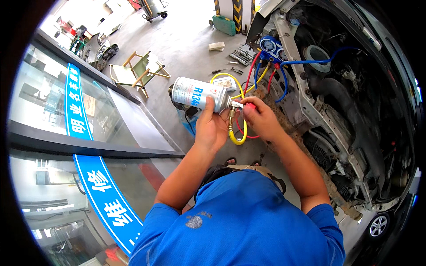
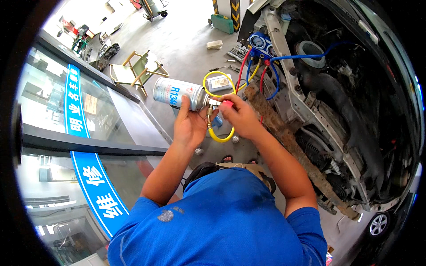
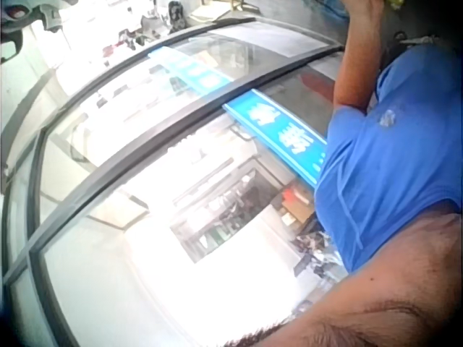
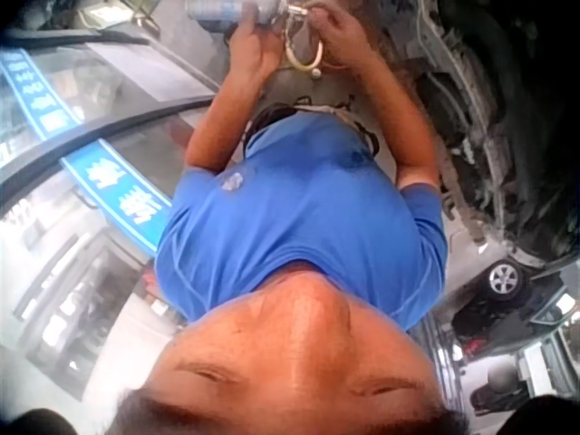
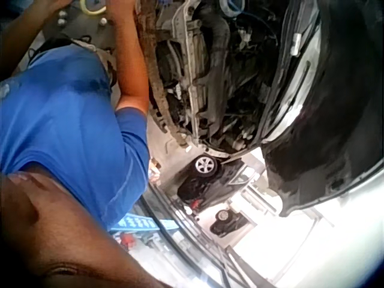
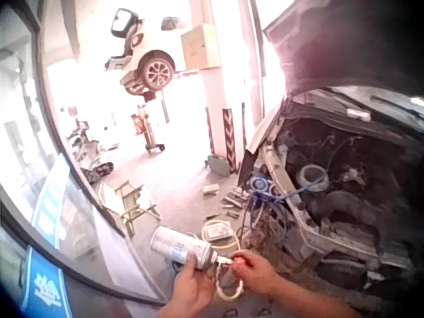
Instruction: The person connects a refrigerant canister to a manifold gauge set and uses the hoses to refill a car's air conditioning system while it is connected to a vacuum pump.
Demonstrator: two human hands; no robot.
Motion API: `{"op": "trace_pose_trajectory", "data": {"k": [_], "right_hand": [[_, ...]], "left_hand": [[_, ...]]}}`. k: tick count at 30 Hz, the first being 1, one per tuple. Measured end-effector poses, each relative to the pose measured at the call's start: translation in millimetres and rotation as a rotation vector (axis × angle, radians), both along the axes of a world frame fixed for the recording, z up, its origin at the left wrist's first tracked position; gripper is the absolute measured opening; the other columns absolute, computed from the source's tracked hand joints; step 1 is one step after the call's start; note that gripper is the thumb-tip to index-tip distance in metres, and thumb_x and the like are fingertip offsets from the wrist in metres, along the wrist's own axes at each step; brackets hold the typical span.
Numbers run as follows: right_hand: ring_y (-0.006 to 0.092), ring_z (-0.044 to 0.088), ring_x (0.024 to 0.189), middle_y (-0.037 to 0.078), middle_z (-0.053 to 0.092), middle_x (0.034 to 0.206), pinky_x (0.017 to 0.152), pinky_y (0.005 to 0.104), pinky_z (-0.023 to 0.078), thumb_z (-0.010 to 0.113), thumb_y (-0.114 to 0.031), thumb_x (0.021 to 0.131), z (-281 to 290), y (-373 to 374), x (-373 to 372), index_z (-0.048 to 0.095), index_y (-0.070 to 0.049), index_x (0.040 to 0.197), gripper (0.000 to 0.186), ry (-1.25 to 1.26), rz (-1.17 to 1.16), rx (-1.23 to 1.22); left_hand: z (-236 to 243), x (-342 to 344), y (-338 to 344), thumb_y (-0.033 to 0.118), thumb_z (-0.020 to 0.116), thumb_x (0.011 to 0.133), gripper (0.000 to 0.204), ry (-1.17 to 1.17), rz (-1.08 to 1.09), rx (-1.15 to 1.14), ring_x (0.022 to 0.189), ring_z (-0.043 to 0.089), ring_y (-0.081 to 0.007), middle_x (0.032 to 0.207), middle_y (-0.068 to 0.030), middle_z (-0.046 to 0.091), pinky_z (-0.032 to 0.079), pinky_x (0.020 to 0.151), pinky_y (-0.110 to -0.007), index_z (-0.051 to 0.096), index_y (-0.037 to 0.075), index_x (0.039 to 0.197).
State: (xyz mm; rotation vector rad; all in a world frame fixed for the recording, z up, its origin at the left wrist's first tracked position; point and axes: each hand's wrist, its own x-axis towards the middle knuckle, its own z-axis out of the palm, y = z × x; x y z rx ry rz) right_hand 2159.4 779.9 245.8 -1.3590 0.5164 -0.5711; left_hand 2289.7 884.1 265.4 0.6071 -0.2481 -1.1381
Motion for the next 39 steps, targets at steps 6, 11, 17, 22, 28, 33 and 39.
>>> {"op": "trace_pose_trajectory", "data": {"k": [6, 11, 17, 22, 28, 33, 39], "right_hand": [[0.0161, 0.059, 0.074, 0.006, 0.060, 0.086, 0.066, 0.0291, 0.048, 0.065, -0.020, 0.088, 4, -15, -7, 0.055, -0.005, 0.115, 0.032, -0.170, 0.037, -0.335], [0.0152, 0.059, 0.074, 0.007, 0.059, 0.090, 0.069, 0.0268, 0.048, 0.063, -0.017, 0.089, -7, -23, -15, 0.051, -0.005, 0.116, 0.032, -0.111, 0.124, 0.172], [0.0175, 0.058, 0.088, 0.010, 0.058, 0.103, 0.076, 0.0309, 0.048, 0.066, -0.019, 0.086, -5, -33, -29, 0.053, -0.004, 0.114, 0.034, -0.075, 0.086, -0.322], [0.0146, 0.060, 0.077, 0.006, 0.059, 0.090, 0.067, 0.0290, 0.049, 0.058, -0.023, 0.092, -11, -46, -30, 0.055, -0.005, 0.108, 0.025, -0.127, 0.131, -0.130], [0.0185, 0.062, 0.081, 0.006, 0.060, 0.088, 0.071, 0.0307, 0.050, 0.061, -0.017, 0.090, -11, -48, -39, 0.056, -0.006, 0.108, 0.021, -0.053, 0.208, 0.557], [0.0177, 0.060, 0.089, 0.010, 0.060, 0.100, 0.075, 0.0312, 0.049, 0.065, -0.025, 0.088, -3, -46, -43, 0.052, -0.002, 0.116, 0.038, -0.218, -0.035, -0.951], [0.0165, 0.059, 0.089, 0.009, 0.059, 0.102, 0.078, 0.0309, 0.049, 0.063, -0.025, 0.090, -9, -48, -53, 0.051, -0.001, 0.118, 0.039, -0.043, 0.204, 0.425]], "left_hand": [[3, -11, -6, 0.049, 0.046, 0.094, 0.052, -0.029, 0.078, 0.042, 0.106, 0.060, -0.0234, 0.115, -0.0103, 0.060, 0.052, 0.085, -0.040, 0.045, 0.008, 0.126], [-2, -19, -13, 0.048, 0.046, 0.095, 0.052, -0.026, 0.130, 0.059, 0.108, 0.059, -0.0256, 0.116, -0.0130, 0.059, 0.054, 0.083, -0.039, 0.045, 0.007, 0.126], [-6, -29, -18, 0.049, 0.045, 0.095, 0.053, -0.028, 0.148, 0.074, 0.110, 0.059, -0.0264, 0.115, -0.0146, 0.060, 0.055, 0.083, -0.039, 0.046, 0.005, 0.125], [-9, -38, -20, 0.047, 0.046, 0.095, 0.051, 0.009, 0.162, 0.078, 0.108, 0.060, -0.0267, 0.115, -0.0130, 0.060, 0.055, 0.082, -0.040, 0.047, 0.005, 0.124], [-1, -47, -22, 0.049, 0.044, 0.095, 0.053, -0.049, 0.207, 0.114, 0.111, 0.058, -0.0274, 0.116, -0.0130, 0.060, 0.055, 0.084, -0.041, 0.048, 0.004, 0.123], [4, -54, -20, 0.049, 0.044, 0.095, 0.053, -0.039, 0.228, 0.104, 0.113, 0.057, -0.0280, 0.116, -0.0132, 0.059, 0.055, 0.083, -0.041, 0.048, 0.004, 0.124], [2, -59, -25, 0.046, 0.046, 0.095, 0.050, -0.081, 0.200, 0.120, 0.107, 0.061, -0.0264, 0.115, -0.0135, 0.060, 0.055, 0.080, -0.038, 0.046, 0.005, 0.125]]}}
